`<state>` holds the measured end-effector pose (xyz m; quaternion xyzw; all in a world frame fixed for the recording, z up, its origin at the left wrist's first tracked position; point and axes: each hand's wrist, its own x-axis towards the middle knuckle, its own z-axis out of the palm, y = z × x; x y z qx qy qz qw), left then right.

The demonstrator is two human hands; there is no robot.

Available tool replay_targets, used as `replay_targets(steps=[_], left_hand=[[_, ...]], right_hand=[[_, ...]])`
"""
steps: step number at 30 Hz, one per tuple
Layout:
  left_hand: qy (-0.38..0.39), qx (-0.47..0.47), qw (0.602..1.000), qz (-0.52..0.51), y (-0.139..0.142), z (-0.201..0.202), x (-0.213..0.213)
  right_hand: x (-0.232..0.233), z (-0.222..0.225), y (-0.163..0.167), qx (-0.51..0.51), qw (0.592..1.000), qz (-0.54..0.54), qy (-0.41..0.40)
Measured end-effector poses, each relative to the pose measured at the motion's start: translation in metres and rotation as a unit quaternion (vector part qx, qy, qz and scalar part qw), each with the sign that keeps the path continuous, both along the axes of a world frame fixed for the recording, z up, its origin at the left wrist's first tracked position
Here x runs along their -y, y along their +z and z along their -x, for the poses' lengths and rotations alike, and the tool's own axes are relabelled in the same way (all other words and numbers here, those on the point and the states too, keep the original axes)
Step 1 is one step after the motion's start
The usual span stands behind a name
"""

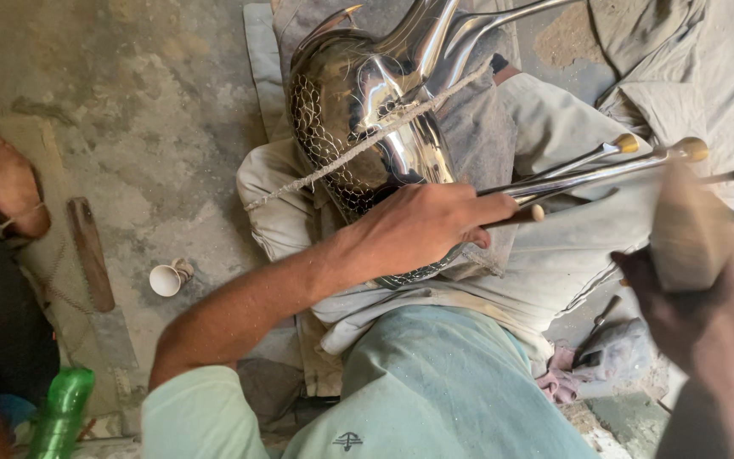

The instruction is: The person uses a wooden mallet to repeatedly strike a metal chisel placed against a silver-colored metal lamp base. The lamp is resting on a cloth on the floor. The person adjusts the chisel position occasionally while continuing to hammer to create a textured pattern on the metal surface.

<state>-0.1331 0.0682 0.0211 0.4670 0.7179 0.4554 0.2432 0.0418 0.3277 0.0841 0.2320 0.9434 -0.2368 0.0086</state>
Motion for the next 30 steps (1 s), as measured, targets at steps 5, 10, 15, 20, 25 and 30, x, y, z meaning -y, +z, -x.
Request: replay_targets(steps=[5, 10, 15, 20, 25, 30], left_hand=[[-0.086, -0.049, 0.995, 0.012, 0.008, 0.013, -0.012], [-0.15, -0.088, 0.983, 0.058, 0.016, 0.013, -0.015], [-0.167, -0.2, 0.964, 0.048, 0.017, 0.005, -0.016], [-0.206, -0.179, 0.959, 0.077, 0.018, 0.004, -0.014], [-0.13, -0.032, 0.99, -0.044, 0.01, 0.024, -0.011], [-0.16, 0.009, 0.987, -0.002, 0.005, 0.024, -0.016]], right_hand=[[0.049, -0.032, -0.03, -0.068, 0.994, 0.049, -0.073], [0.06, -0.074, -0.081, -0.148, 0.984, 0.026, -0.096], [0.066, -0.087, -0.127, -0.189, 0.978, -0.062, -0.06], [0.075, -0.074, -0.124, -0.247, 0.963, 0.025, -0.102], [0.078, -0.058, -0.094, -0.002, 0.973, 0.117, -0.198], [0.086, -0.048, -0.092, -0.056, 0.996, 0.01, -0.061]])
